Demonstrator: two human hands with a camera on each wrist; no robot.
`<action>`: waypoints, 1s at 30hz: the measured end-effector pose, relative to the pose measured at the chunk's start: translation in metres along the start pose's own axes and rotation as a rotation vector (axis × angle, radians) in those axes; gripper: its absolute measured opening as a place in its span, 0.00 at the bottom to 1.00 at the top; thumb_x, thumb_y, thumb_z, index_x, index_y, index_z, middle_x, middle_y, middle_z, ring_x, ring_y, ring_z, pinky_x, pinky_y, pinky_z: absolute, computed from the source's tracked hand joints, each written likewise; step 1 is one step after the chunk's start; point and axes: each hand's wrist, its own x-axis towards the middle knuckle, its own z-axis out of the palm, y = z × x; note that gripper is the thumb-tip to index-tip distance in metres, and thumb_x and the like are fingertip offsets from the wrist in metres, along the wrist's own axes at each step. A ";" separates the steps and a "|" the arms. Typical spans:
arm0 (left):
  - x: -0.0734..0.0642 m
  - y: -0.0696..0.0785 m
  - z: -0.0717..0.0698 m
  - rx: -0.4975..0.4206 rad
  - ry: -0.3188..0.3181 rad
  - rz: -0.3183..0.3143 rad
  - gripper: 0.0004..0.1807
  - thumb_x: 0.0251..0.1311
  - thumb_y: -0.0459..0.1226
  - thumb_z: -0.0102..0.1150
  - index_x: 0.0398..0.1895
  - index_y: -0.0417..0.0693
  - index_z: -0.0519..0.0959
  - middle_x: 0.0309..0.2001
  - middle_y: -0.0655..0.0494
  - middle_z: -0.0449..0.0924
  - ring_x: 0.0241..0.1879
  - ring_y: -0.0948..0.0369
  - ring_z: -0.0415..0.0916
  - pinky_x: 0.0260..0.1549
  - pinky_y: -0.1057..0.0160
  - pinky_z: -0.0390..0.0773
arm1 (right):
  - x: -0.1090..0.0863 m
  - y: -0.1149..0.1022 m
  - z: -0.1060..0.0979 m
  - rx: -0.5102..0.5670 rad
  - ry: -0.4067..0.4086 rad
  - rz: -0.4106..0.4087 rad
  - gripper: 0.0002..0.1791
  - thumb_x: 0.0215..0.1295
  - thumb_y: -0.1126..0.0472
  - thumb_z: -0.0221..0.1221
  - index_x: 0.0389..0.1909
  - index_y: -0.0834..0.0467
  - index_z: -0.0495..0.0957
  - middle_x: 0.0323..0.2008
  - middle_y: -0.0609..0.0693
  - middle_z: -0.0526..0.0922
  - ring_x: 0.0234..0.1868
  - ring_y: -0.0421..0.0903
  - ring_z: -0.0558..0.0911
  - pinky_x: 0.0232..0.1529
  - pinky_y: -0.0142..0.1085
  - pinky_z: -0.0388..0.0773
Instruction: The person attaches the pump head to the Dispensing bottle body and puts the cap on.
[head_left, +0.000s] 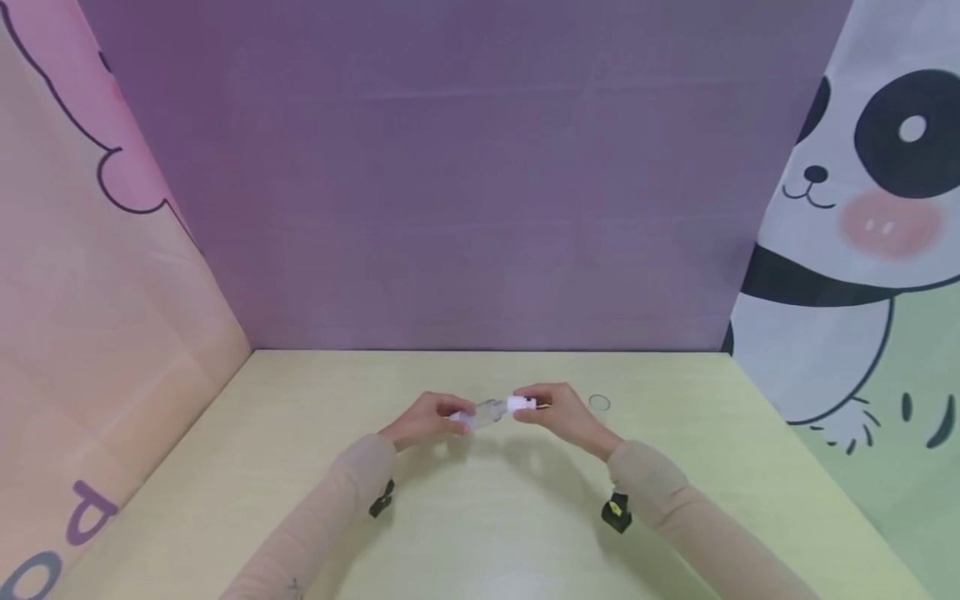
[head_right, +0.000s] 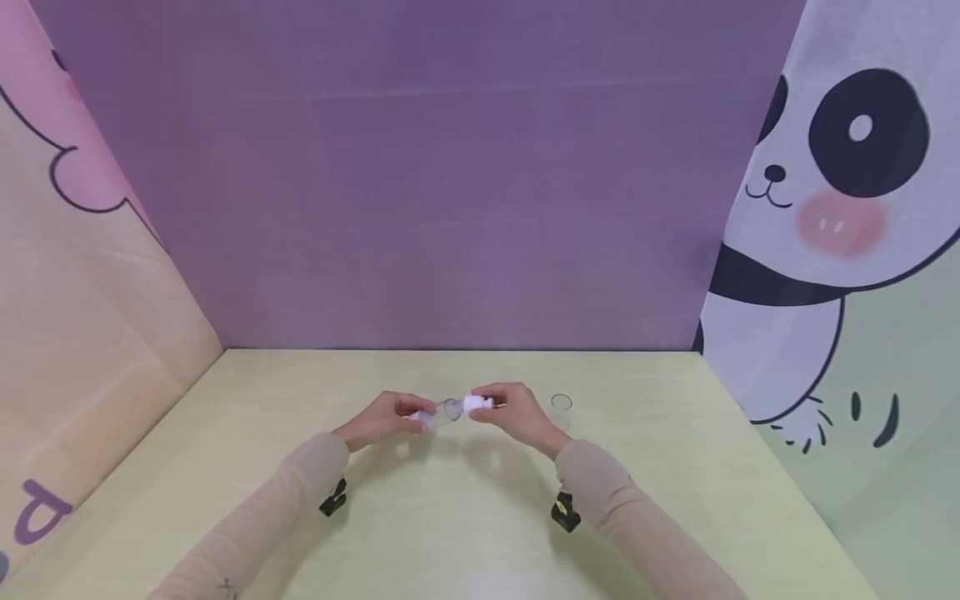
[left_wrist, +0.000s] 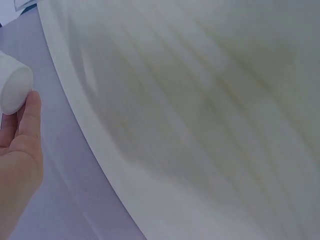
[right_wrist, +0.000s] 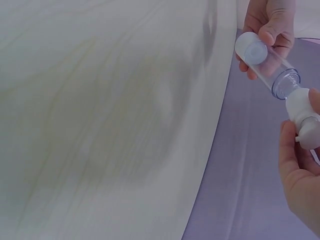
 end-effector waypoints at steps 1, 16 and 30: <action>0.000 0.001 0.000 0.000 0.000 -0.001 0.18 0.49 0.35 0.66 0.46 0.45 0.80 0.49 0.48 0.80 0.46 0.58 0.75 0.48 0.59 0.72 | 0.000 0.000 0.000 -0.007 0.002 -0.005 0.19 0.53 0.60 0.65 0.48 0.61 0.78 0.40 0.53 0.81 0.38 0.43 0.79 0.37 0.33 0.78; 0.003 0.000 0.004 0.002 -0.022 -0.010 0.18 0.50 0.35 0.66 0.47 0.45 0.80 0.49 0.49 0.79 0.46 0.58 0.75 0.48 0.58 0.73 | 0.000 0.000 0.008 -0.037 -0.011 -0.048 0.19 0.52 0.61 0.65 0.46 0.62 0.79 0.41 0.56 0.82 0.37 0.44 0.79 0.36 0.34 0.77; 0.005 0.005 0.005 0.021 -0.007 -0.019 0.17 0.49 0.34 0.66 0.45 0.46 0.81 0.49 0.50 0.80 0.46 0.59 0.75 0.49 0.57 0.72 | 0.003 -0.001 0.006 -0.063 -0.011 -0.034 0.19 0.51 0.60 0.66 0.45 0.61 0.80 0.42 0.56 0.82 0.36 0.44 0.79 0.36 0.34 0.77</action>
